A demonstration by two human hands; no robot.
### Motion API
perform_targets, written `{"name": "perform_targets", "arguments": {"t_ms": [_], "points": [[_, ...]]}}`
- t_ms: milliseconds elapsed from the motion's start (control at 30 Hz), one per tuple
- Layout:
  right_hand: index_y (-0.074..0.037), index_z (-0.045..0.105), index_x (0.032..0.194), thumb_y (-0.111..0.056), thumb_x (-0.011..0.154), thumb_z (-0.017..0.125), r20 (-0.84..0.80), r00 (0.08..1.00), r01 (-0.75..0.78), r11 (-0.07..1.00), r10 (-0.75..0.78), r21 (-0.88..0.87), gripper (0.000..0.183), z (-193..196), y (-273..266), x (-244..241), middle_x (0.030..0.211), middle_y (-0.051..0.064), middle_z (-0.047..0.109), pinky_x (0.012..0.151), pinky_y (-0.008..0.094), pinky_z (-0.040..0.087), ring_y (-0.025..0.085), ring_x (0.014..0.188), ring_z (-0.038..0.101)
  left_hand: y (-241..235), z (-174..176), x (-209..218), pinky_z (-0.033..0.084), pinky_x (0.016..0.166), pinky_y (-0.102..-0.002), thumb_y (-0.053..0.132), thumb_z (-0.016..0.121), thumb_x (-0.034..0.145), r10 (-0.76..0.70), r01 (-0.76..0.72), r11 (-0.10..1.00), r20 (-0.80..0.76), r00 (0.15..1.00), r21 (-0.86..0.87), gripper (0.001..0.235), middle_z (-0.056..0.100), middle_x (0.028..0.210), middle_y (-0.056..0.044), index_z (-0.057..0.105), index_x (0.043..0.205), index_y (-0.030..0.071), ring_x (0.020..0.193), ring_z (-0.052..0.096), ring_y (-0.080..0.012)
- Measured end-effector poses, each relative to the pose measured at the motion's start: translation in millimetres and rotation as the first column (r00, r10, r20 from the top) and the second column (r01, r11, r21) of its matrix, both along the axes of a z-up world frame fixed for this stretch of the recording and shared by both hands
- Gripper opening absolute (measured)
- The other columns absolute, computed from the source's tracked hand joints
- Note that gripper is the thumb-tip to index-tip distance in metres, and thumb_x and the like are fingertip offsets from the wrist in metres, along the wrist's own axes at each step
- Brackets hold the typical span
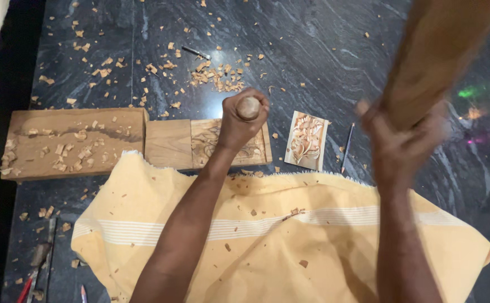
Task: The person carves a floral design into a rectangular wooden block using a chisel and a wooden mallet. They repeatedly strike the chisel to remove wood shavings and refine the pattern.
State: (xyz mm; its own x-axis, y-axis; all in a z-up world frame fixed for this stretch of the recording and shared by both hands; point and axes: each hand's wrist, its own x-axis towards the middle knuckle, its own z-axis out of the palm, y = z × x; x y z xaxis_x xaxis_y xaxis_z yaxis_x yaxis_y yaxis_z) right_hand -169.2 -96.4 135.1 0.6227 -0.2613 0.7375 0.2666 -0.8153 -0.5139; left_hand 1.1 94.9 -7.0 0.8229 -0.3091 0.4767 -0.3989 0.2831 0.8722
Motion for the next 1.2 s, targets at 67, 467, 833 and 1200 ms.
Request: {"name": "perform_targets", "arguments": {"t_ms": [67,467,833,1200], "points": [[0.001,0.057,0.115,-0.004,0.096,0.082,0.084,0.995,-0.032,0.97,0.053,-0.241,0.033,31.5,-9.4,7.9,0.084,0.008,0.065,0.058,0.029,0.051,0.014,0.06,0.062,0.7,3.4,-0.8,0.057,0.069,-0.024,-0.004,0.067,0.086,0.008,-0.008,1.0,-0.017,1.0,-0.006,0.009,0.071,0.086,-0.001,0.069,0.086,0.005,0.077,0.068,-0.0076],[-0.006,0.058,0.109,-0.011,0.095,0.079,-0.269,0.962,-0.149,0.747,-0.041,-0.648,0.025,19.8,24.8,60.8,0.083,0.011,0.069,0.05,0.034,0.053,0.019,0.06,0.064,-0.2,1.8,-0.6,0.054,0.072,-0.024,0.0,0.073,0.082,0.078,-0.079,0.996,-0.025,0.997,-0.037,0.012,0.07,0.087,-0.002,0.066,0.093,0.001,0.081,0.067,-0.0073],[-0.002,0.06,0.123,-0.012,0.079,0.084,-0.404,0.904,0.037,0.969,-0.136,-0.244,0.051,-23.6,9.9,7.9,0.1,0.018,0.075,0.067,0.037,0.061,0.026,0.082,0.075,3.4,16.7,14.6,0.052,0.053,-0.024,-0.006,0.068,0.089,0.071,-0.119,0.977,-0.257,0.964,-0.178,0.01,0.074,0.084,-0.005,0.071,0.094,0.002,0.067,0.067,-0.0096],[0.003,0.063,0.102,-0.005,0.078,0.083,-0.638,0.765,0.531,0.644,-0.086,0.551,0.033,-129.2,-12.8,-56.4,0.077,0.011,0.065,0.047,0.031,0.041,0.017,0.055,0.055,4.7,37.1,20.7,0.045,0.049,-0.023,-0.009,0.072,0.085,-0.022,-0.105,0.919,-0.316,0.949,-0.379,0.017,0.065,0.074,-0.004,0.067,0.097,0.001,0.059,0.061,-0.0093]]}}
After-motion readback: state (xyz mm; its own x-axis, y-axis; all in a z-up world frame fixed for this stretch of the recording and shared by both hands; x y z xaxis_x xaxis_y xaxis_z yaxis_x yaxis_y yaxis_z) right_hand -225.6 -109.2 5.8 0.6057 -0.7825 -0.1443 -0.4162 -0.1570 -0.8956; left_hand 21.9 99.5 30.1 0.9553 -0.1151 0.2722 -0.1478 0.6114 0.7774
